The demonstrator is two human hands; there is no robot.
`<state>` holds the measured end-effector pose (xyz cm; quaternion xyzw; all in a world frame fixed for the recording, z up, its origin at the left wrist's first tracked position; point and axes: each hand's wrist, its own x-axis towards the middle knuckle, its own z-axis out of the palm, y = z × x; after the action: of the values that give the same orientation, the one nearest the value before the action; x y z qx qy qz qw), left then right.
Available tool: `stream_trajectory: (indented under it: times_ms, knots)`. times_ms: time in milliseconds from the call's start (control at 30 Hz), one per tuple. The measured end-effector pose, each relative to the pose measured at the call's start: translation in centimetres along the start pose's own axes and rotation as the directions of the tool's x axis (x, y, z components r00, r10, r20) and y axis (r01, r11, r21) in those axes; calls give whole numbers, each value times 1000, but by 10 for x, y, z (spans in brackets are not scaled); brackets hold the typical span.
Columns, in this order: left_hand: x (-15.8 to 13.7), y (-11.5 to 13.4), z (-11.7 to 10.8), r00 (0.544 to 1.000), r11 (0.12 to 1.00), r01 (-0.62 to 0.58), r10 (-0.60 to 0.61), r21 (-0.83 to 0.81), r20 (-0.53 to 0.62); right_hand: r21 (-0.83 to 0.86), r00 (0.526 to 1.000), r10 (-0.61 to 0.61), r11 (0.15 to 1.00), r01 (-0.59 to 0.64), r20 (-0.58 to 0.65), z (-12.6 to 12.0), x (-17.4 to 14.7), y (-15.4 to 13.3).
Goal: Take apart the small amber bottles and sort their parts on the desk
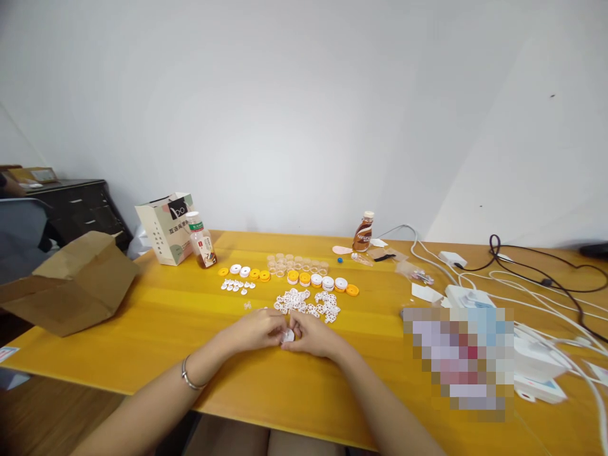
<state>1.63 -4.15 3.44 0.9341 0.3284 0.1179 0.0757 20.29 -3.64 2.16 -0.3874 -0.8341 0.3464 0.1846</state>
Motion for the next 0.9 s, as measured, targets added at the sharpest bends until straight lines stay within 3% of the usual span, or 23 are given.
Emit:
stream_trajectory:
  times_ms: [233, 467, 900]
  knots:
    - [-9, -24, -27, 964, 977, 212, -206, 19, -167, 20, 997, 80, 997, -81, 20, -2, -1, -6]
    - [-13, -38, -21, 952, 945, 307, -305, 115, -35, 0, 996, 88, 996, -88, 16, -3, -1, -8]
    - [-11, -32, -18, 936, 926, 350, -350, 140, -25, 30, 996, 82, 996, -83, 27, -1, -1, -4]
